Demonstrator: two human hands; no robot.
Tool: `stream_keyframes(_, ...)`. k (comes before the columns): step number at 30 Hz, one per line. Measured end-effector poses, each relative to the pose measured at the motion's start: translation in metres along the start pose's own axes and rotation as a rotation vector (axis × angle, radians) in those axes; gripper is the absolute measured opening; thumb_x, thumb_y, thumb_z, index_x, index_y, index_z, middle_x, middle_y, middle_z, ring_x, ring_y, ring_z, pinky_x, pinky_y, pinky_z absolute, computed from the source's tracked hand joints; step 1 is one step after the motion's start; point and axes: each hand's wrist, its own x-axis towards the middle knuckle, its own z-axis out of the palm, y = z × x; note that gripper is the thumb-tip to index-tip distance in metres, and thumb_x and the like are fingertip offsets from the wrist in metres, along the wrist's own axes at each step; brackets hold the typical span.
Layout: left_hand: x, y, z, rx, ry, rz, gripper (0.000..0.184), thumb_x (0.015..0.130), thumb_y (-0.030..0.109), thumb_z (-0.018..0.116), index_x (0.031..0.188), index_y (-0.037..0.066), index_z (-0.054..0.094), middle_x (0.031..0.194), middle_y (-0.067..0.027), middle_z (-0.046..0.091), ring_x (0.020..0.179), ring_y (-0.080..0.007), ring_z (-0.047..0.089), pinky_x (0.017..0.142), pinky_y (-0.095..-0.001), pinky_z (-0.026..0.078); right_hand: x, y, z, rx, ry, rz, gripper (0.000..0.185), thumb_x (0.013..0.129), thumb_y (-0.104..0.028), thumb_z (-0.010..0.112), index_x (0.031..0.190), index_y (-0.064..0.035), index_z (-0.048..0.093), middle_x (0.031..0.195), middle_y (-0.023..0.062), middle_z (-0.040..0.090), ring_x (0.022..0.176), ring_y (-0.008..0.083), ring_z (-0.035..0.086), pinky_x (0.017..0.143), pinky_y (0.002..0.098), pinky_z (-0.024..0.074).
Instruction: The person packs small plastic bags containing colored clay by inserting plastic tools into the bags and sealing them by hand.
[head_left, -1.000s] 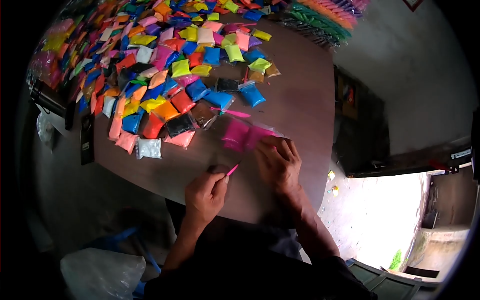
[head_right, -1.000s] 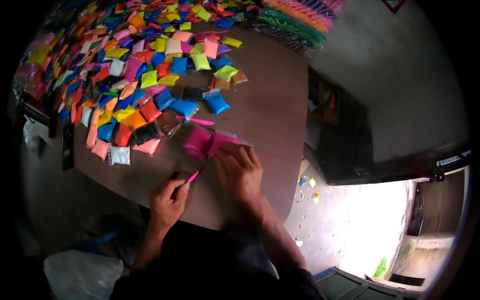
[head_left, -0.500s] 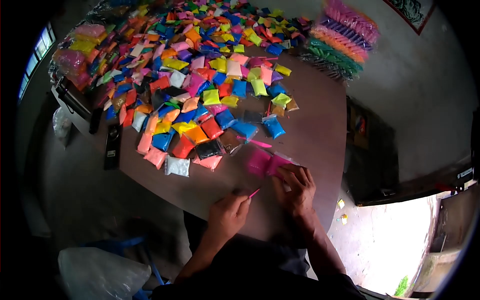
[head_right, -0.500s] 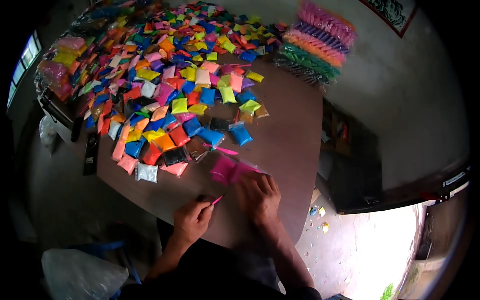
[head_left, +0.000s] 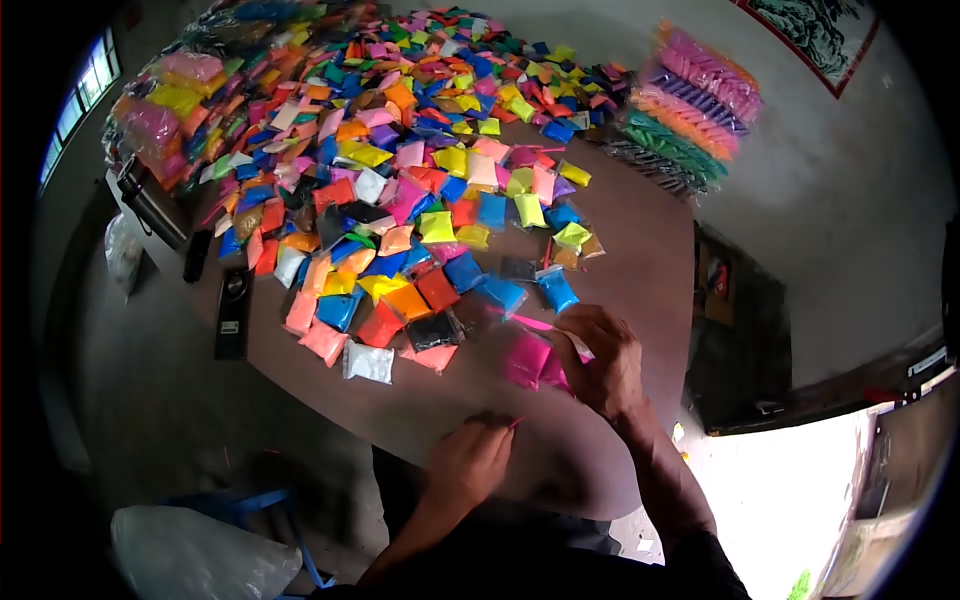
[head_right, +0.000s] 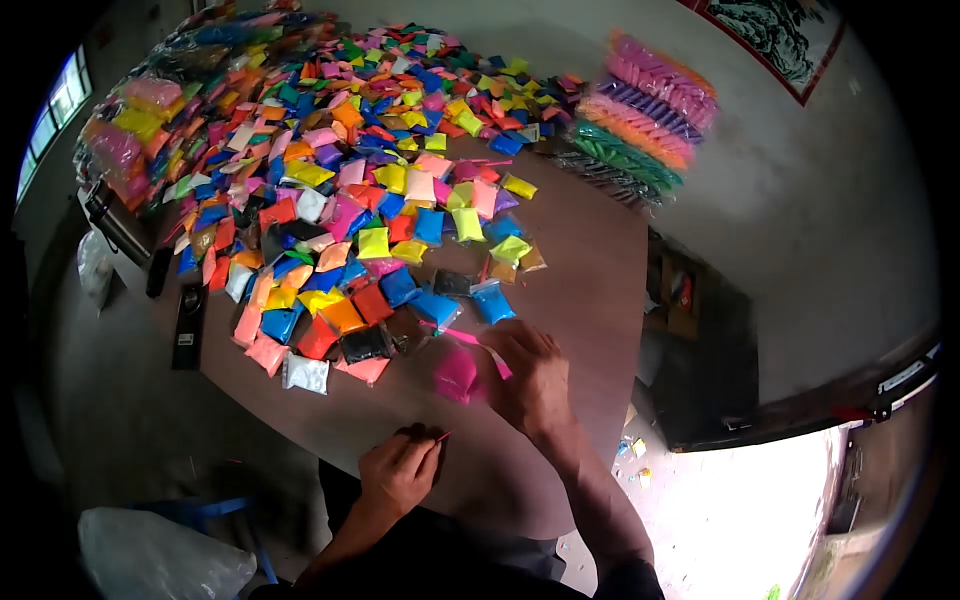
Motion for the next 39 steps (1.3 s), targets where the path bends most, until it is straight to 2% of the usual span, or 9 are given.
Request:
stream_keyframes(7,0.001,-0.004,-0.005,0.029,-0.053,-0.012,0.020,0.082,0.004,0.080,0.099,0.011,0.073,0.084,-0.0071,0.066,0.067,-0.0283,0.064,0.057,-0.0361,0.053,0.102,-0.015,0.071,0.199,-0.130,0.028,0.017,0.088,-0.013,0.076,0.104,-0.0042,0.076,0.105,0.0160,0.074,0.092,0.0335,0.073,0.079,0.0406,0.0587)
stream_keyframes(14,-0.006,-0.015,-0.003,0.063,-0.119,0.020,0.028,0.084,0.004,0.076,0.110,0.013,0.076,0.077,-0.0036,0.058,0.064,-0.0233,0.060,0.055,-0.0343,0.050,0.188,-0.012,0.163,0.090,-0.175,0.134,0.047,0.088,-0.032,0.079,0.127,-0.0064,0.070,0.122,0.0184,0.073,0.106,0.0347,0.072,0.092,0.0433,0.0573)
stream_keyframes(16,-0.002,-0.012,-0.006,-0.013,-0.125,-0.032,0.008,0.089,0.009,0.074,0.093,0.008,0.067,0.078,-0.0068,0.057,0.066,-0.0272,0.058,0.053,-0.0405,0.047,0.199,-0.013,0.178,0.086,-0.161,0.148,0.054,0.086,-0.035,0.080,0.130,-0.0061,0.069,0.125,0.0182,0.073,0.110,0.0343,0.072,0.095,0.0435,0.0566)
stream_keyframes(19,-0.006,-0.014,-0.005,0.005,-0.119,-0.048,0.007,0.090,0.009,0.074,0.094,0.009,0.068,0.079,-0.0061,0.057,0.065,-0.0263,0.058,0.052,-0.0392,0.046,0.210,-0.022,0.186,0.053,-0.320,0.237,0.059,0.084,-0.036,0.083,0.131,-0.0049,0.068,0.126,0.0172,0.073,0.114,0.0323,0.071,0.097,0.0425,0.0563)
stream_keyframes(23,-0.007,-0.017,-0.005,0.008,-0.111,-0.021,0.007,0.090,0.011,0.075,0.093,0.010,0.069,0.078,-0.0055,0.057,0.064,-0.0259,0.058,0.052,-0.0389,0.047,0.212,-0.020,0.184,0.104,-0.420,0.308,0.057,0.084,-0.034,0.084,0.130,-0.0042,0.068,0.121,0.0154,0.075,0.108,0.0282,0.073,0.092,0.0384,0.0567)
stream_keyframes(25,-0.004,-0.015,-0.006,0.056,-0.093,-0.014,0.026,0.086,0.007,0.079,0.112,0.014,0.077,0.078,-0.0010,0.059,0.065,-0.0195,0.059,0.057,-0.0303,0.050,0.205,-0.011,0.187,0.402,-0.272,0.244,0.042,0.081,-0.029,0.083,0.111,-0.0020,0.072,0.096,0.0177,0.074,0.092,0.0314,0.073,0.082,0.0408,0.0572)
stream_keyframes(28,-0.003,-0.009,-0.008,0.080,-0.127,-0.056,0.025,0.085,0.009,0.081,0.109,0.013,0.075,0.083,-0.0034,0.061,0.071,-0.0236,0.062,0.060,-0.0326,0.052,0.188,0.004,0.172,0.533,-0.174,0.151,0.035,0.083,-0.023,0.084,0.105,0.0006,0.071,0.096,0.0166,0.074,0.088,0.0271,0.072,0.079,0.0364,0.0564)
stream_keyframes(33,0.006,-0.008,-0.009,-0.023,-0.107,-0.039,0.021,0.089,0.017,0.077,0.106,0.009,0.067,0.089,-0.0101,0.063,0.078,-0.0317,0.062,0.064,-0.0436,0.052,0.128,-0.019,0.088,0.830,-0.158,0.480,0.026,0.087,-0.014,0.086,0.090,0.0005,0.064,0.075,-0.0043,0.053,0.068,0.0058,0.045,0.057,0.0282,0.0391)
stream_keyframes(39,-0.001,-0.003,-0.004,-0.111,0.012,-0.055,0.024,0.085,0.013,0.082,0.105,0.005,0.070,0.098,-0.0139,0.070,0.087,-0.0364,0.067,0.076,-0.0454,0.056,0.023,-0.026,0.015,1.105,-0.022,0.727,0.014,0.092,-0.005,0.082,0.091,-0.0053,0.067,0.078,-0.0017,0.067,0.070,0.0055,0.061,0.059,0.0229,0.0496)
